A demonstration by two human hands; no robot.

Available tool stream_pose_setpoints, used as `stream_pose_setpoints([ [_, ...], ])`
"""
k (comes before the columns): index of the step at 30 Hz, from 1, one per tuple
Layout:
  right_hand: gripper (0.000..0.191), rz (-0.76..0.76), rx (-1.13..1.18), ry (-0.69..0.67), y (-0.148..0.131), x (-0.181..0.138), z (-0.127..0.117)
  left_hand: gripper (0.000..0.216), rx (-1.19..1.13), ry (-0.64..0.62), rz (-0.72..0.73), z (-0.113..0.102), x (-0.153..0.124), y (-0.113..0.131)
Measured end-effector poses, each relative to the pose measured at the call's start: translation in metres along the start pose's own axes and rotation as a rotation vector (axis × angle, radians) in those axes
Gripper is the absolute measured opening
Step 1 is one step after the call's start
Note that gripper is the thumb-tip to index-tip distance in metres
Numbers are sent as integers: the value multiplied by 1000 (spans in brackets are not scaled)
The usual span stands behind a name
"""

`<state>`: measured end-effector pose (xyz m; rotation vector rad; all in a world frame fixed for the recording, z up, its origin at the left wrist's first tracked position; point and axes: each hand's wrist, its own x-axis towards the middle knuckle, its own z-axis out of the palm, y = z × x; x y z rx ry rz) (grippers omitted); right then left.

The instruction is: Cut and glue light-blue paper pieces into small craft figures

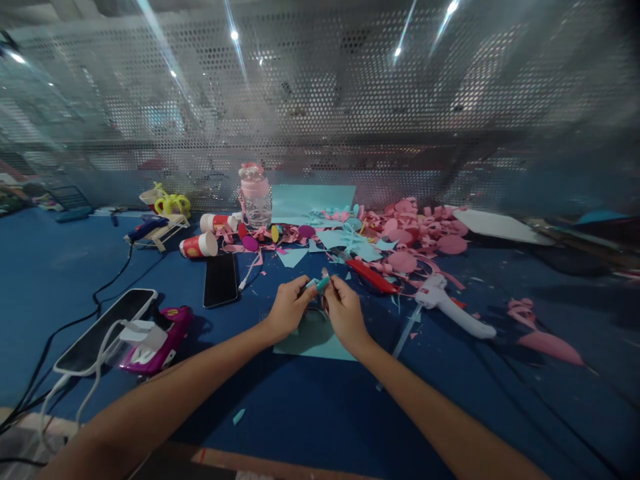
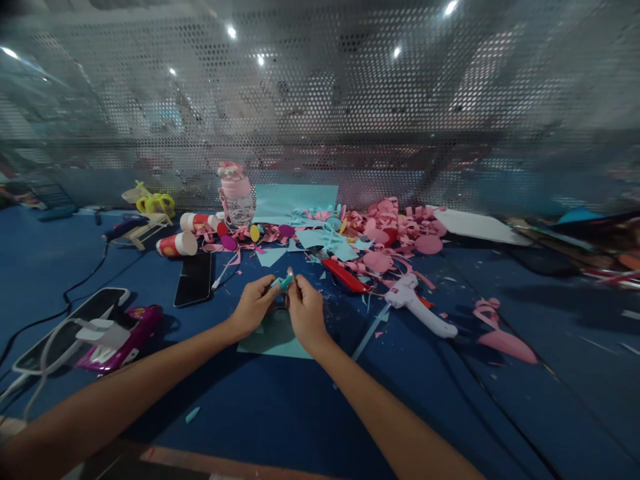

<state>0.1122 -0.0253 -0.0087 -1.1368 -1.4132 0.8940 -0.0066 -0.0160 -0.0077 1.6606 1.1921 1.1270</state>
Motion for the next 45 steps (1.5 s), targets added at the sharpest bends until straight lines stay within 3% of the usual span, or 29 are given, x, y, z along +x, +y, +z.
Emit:
stream_pose_setpoints([
  [9, 31, -131, -255, -45, 1, 4, -7, 37, -137, 10, -20, 1, 1, 0],
  [17, 35, -78, -276, -54, 2, 1, -2, 34, -146, 105, 21, 2, -3, 1],
  [24, 35, -86, -212, -90, 1, 0, 0, 35, -152, 114, 6, 3, -4, 3],
  [29, 33, -117, -217, -113, 1, 0, -2, 37, -186, 86, -18, 3, -3, 0],
  [35, 33, -140, -260, -130, 2, 2, -4, 32, -243, -33, 6, 0, 1, -2],
  [45, 35, -160, -424, -128, 4, 4, -5, 29, -260, -47, 56, -7, 7, -4],
])
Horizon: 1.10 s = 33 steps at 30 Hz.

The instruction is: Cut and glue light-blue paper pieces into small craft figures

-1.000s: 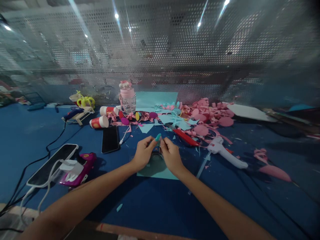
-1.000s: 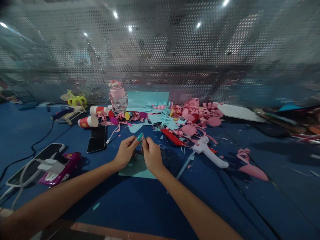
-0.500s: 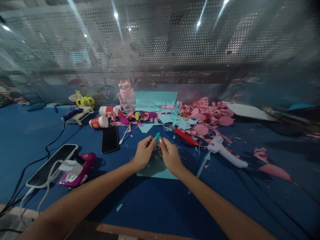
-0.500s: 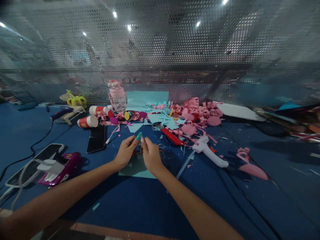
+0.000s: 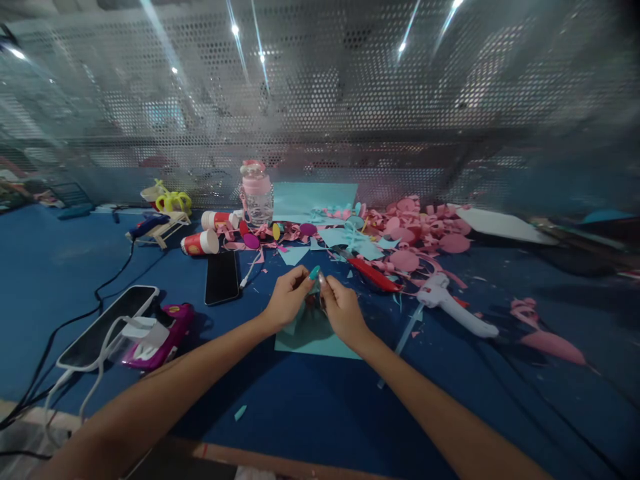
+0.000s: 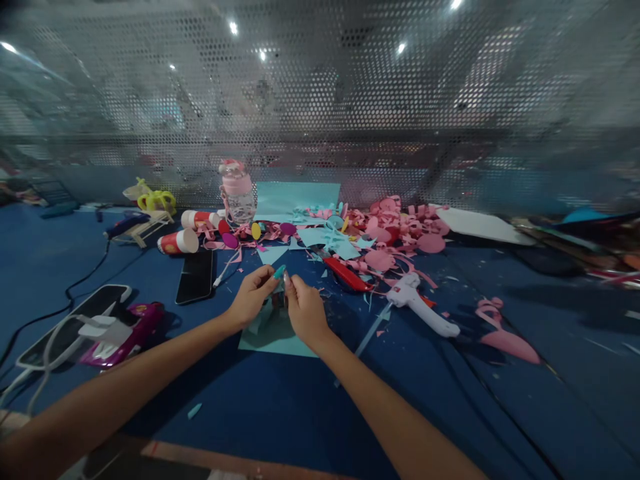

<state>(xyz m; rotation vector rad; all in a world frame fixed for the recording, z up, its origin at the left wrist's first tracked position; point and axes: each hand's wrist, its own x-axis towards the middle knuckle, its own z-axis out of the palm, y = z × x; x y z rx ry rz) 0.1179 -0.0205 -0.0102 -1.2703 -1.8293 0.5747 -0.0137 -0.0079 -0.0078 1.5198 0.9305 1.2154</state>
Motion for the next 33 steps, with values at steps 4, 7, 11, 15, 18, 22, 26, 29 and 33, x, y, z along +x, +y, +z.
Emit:
stream_pose_setpoints([
  [4, 34, -19, -61, 0, -1, 0, -1, 31, -10, 25, -11, 1, -1, 0],
  [7, 34, -20, -67, -4, -2, 0, -1, 31, 1, 42, -21, 1, -2, 1],
  [11, 36, 7, 8, -7, -3, -2, 0, 31, 46, 82, -4, 3, -3, 3],
  [15, 36, 49, 153, 22, -4, -3, 2, 31, 85, 84, 9, 4, -4, 4],
  [18, 36, 47, 153, 106, -6, -3, 2, 30, 105, 87, 22, 6, -5, 3],
  [22, 35, 31, 93, 148, -8, -3, 4, 30, 99, 85, 12, 10, -7, 3],
  [26, 35, 24, 52, 180, -9, -3, 6, 29, 29, 74, -24, 16, -9, 4],
  [29, 36, 12, 39, 197, -9, -3, 7, 31, -111, 65, -75, 17, -9, 3],
  [33, 38, -1, 18, 218, -8, -3, 5, 39, -191, 48, -134, 12, -6, -1],
])
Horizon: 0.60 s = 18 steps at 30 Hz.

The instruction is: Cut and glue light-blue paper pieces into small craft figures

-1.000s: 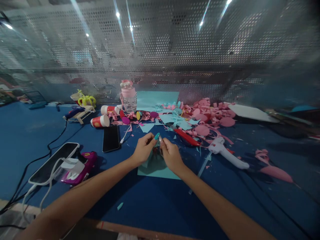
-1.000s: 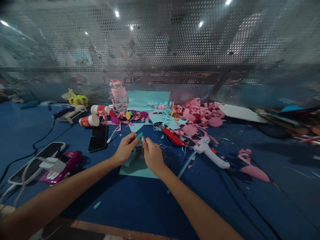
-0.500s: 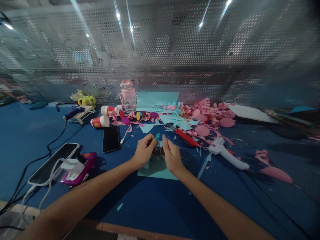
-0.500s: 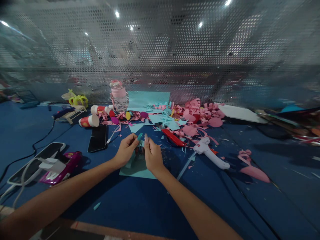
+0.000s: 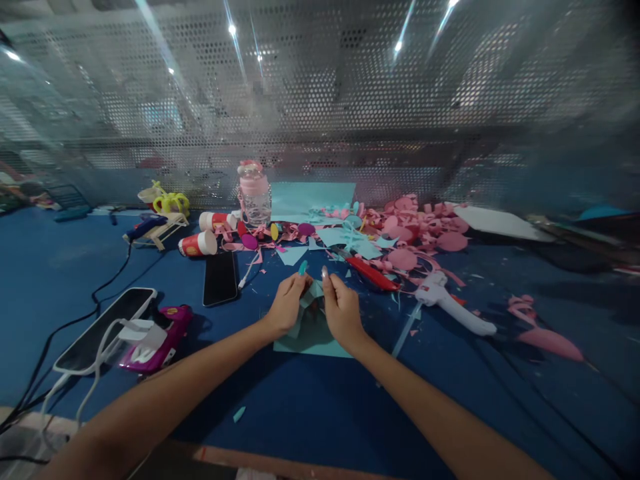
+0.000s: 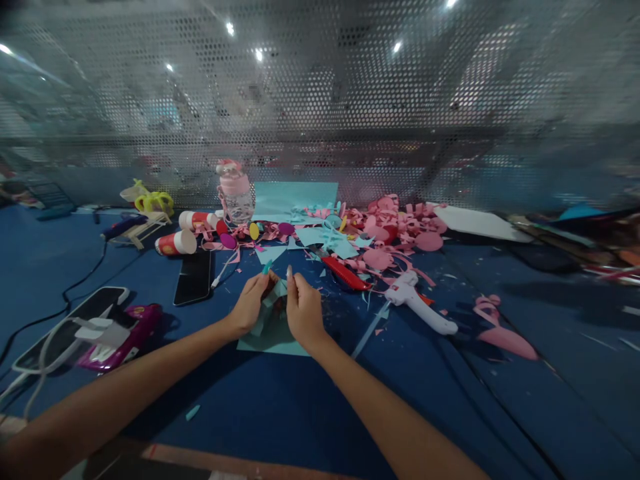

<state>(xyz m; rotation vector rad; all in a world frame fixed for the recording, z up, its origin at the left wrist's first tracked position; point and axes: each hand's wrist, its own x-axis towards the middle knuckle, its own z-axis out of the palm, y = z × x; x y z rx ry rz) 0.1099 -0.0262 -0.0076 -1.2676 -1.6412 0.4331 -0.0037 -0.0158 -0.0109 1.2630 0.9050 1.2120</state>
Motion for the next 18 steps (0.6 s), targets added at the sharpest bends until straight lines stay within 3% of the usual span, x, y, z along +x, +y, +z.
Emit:
stream_pose_setpoints([
  [5, 35, -30, -32, -24, 0, 1, -2, 39, 317, -97, 75, -9, 3, 5],
  [9, 33, -58, -46, -65, 0, 1, -2, 39, 511, -40, 201, -8, 2, 12],
  [18, 35, -17, -2, -76, -2, -1, -1, 38, 647, -32, 232, -7, 0, 15],
])
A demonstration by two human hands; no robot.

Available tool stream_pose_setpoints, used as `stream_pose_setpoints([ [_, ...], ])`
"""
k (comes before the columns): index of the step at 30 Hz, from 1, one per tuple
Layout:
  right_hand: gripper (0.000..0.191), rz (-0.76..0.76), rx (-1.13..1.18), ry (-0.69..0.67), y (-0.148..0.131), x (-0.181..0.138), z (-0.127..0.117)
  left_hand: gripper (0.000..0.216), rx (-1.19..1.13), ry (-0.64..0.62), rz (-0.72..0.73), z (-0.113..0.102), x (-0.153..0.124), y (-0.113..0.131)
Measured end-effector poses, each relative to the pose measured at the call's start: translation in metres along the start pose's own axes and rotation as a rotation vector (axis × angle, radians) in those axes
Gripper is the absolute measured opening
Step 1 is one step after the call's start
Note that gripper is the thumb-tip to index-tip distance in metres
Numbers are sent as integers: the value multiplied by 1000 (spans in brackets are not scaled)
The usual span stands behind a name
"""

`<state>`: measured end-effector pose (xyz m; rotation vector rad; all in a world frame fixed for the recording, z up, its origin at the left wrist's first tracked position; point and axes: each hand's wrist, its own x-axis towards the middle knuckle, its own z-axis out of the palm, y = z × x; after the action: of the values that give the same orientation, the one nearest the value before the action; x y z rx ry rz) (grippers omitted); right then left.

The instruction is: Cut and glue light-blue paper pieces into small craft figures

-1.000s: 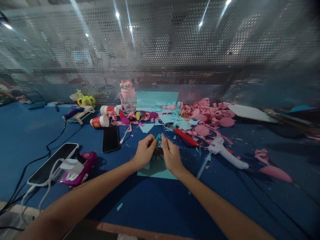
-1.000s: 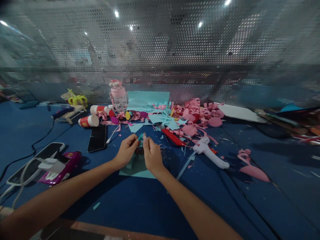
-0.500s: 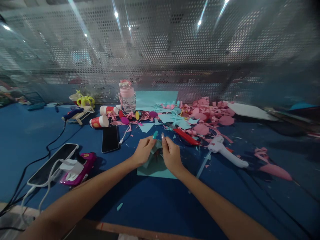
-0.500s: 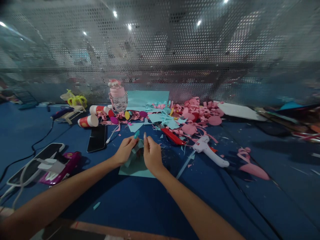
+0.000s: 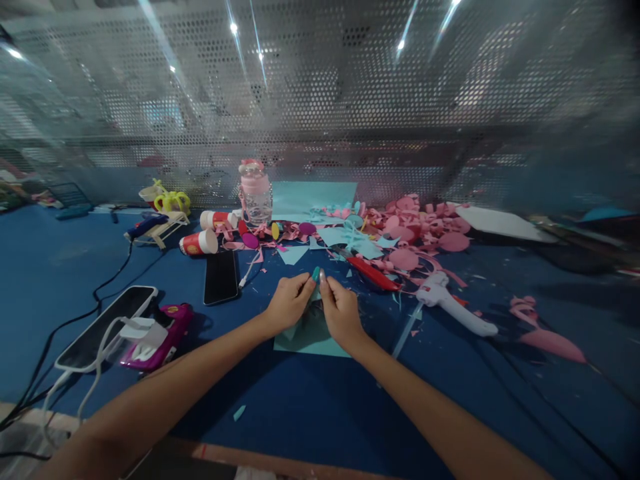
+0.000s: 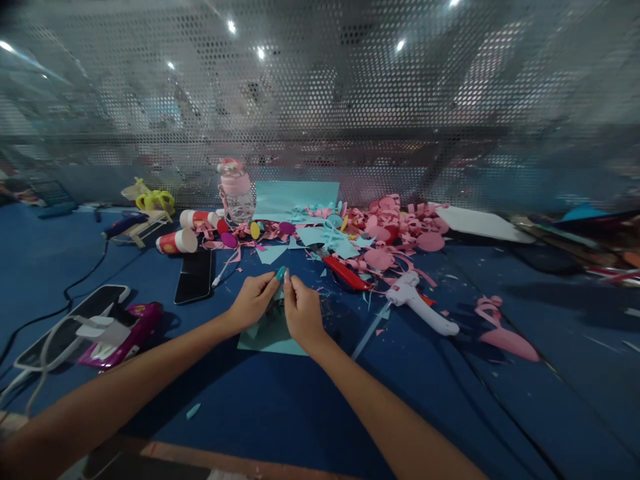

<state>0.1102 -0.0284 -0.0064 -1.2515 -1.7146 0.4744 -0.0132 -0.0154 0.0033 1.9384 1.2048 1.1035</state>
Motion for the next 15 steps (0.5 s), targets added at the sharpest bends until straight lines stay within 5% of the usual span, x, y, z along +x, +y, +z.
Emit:
stream_pose_setpoints([
  [15, 32, 90, 78, 48, 8, -2, 1, 33, 24, -56, -26, 8, -5, 2],
])
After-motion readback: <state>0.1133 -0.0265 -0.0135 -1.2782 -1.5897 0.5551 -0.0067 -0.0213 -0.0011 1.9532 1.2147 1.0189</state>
